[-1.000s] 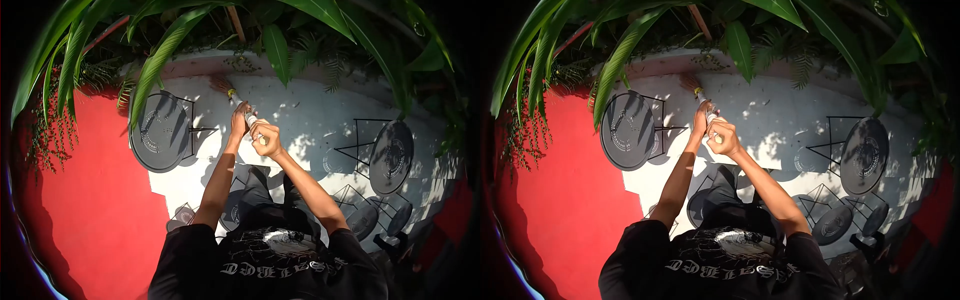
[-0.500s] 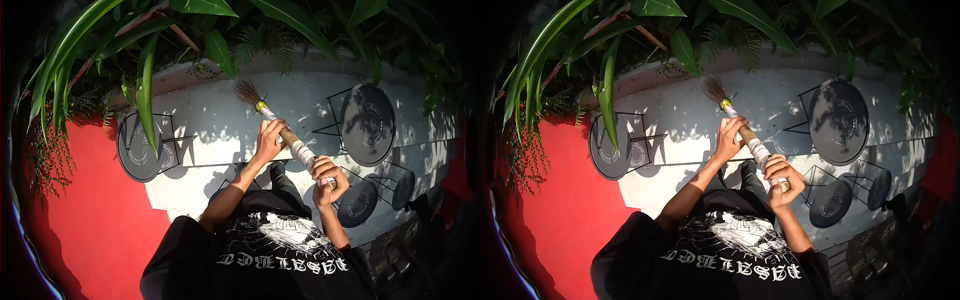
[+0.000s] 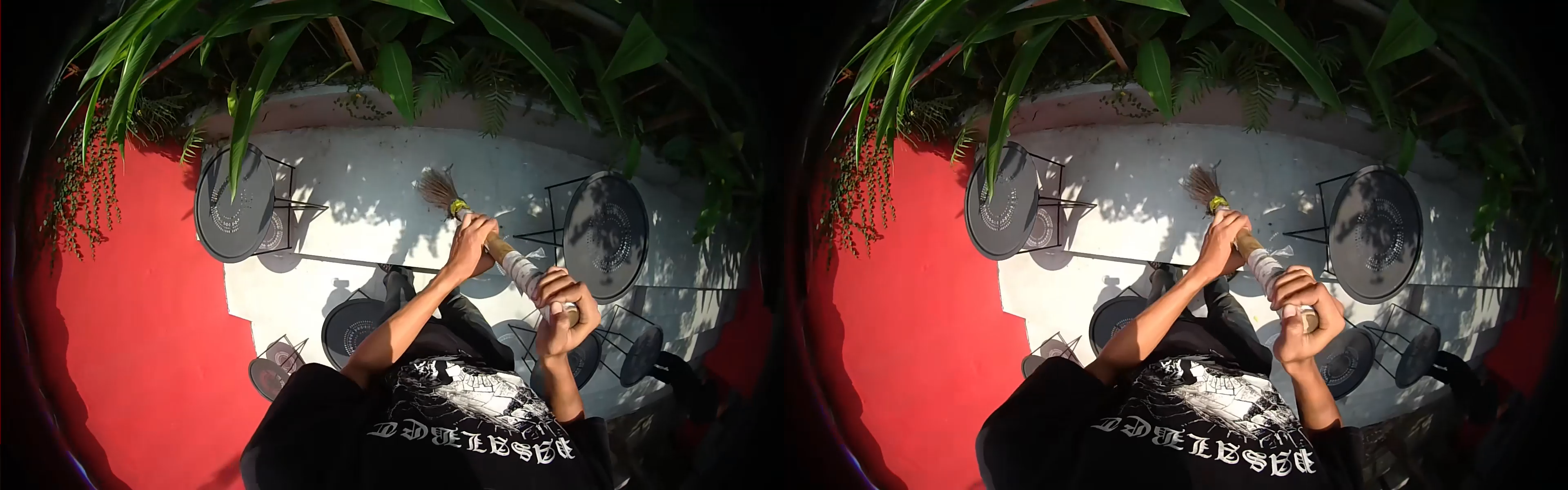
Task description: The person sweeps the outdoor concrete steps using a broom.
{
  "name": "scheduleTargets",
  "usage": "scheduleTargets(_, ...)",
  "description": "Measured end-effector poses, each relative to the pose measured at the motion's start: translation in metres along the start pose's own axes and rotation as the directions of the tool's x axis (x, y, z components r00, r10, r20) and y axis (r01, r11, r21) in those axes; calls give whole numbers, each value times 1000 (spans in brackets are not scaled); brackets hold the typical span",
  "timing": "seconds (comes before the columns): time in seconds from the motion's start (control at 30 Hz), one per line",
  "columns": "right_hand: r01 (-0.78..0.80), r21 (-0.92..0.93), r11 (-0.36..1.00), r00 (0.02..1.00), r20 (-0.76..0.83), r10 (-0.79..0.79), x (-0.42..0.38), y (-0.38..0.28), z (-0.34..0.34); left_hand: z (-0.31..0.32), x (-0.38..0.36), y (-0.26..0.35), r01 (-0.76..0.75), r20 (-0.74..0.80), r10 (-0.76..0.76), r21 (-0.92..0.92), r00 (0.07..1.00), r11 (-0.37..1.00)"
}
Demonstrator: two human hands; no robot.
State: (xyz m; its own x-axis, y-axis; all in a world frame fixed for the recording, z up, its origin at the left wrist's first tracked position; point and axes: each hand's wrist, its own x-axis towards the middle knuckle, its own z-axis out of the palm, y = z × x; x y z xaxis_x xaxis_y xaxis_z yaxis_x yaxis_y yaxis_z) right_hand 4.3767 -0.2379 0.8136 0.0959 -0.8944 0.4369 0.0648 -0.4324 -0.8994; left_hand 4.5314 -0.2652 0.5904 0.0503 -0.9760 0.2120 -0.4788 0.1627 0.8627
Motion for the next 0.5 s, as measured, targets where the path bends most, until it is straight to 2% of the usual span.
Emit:
scheduleTargets(0.03, 33, 50, 998, 999, 9, -33, 2, 11, 10, -11, 3, 7, 3, -99, -6, -24, 995, 1000)
scheduleTargets(0.07, 64, 101, 993, 998, 18, -66, 4, 23, 20, -31, 13, 7, 36, -121, -30, 46, 992, 998)
scheduleTargets(0.1, 91, 139, 986, 995, 37, -97, 3, 52, 32, -42, 24, -19, 56, -146, -48, 51, 988, 997)
scheduleTargets(0.13, 104, 137, 985, 990, 82, -116, 2, 84, 46, -47, 33, -49, 65, -239, -48, 62, 970, 996)
scheduleTargets(0.17, 92, 142, 986, 988, 111, -108, 0, 118, 62, -41, 42, -101, -30, -352, 53, 71, 934, 997)
scheduleTargets(0.2, 106, 97, 990, 981, 152, -120, -8, 159, 71, -32, 46, -151, 23, -376, 11, 86, 927, 996)
scheduleTargets(0.23, 22, 72, 997, 984, 175, -34, -16, 187, 80, -32, 48, -183, 197, -265, -175, 62, 948, 978)
scheduleTargets(0.27, -35, 65, 997, 984, 176, 23, -21, 195, 92, -15, 48, -238, 229, -146, -229, -15, 962, 973)
scheduleTargets(0.33, -146, -106, 984, 978, 131, 159, -30, 188, 92, -8, 38, -222, 189, 50, -193, 71, 980, 979)
scheduleTargets(0.4, -154, -133, 979, 987, 35, 160, -36, 157, 66, 7, 28, -183, -7, 39, 3, 114, 999, 993)
scheduleTargets(0.43, -115, -75, 991, 993, -44, 112, -41, 140, 50, 17, 20, -160, -44, 49, 41, 53, 998, 998)
scheduleTargets(0.47, -154, -45, 987, 985, -82, 150, -46, 116, 34, 27, 12, -138, -11, 184, 21, -58, 983, 998)
scheduleTargets(0.5, -182, -42, 982, 979, -105, 177, -51, 94, 19, 33, -2, -99, -14, 207, 24, -47, 978, 999)
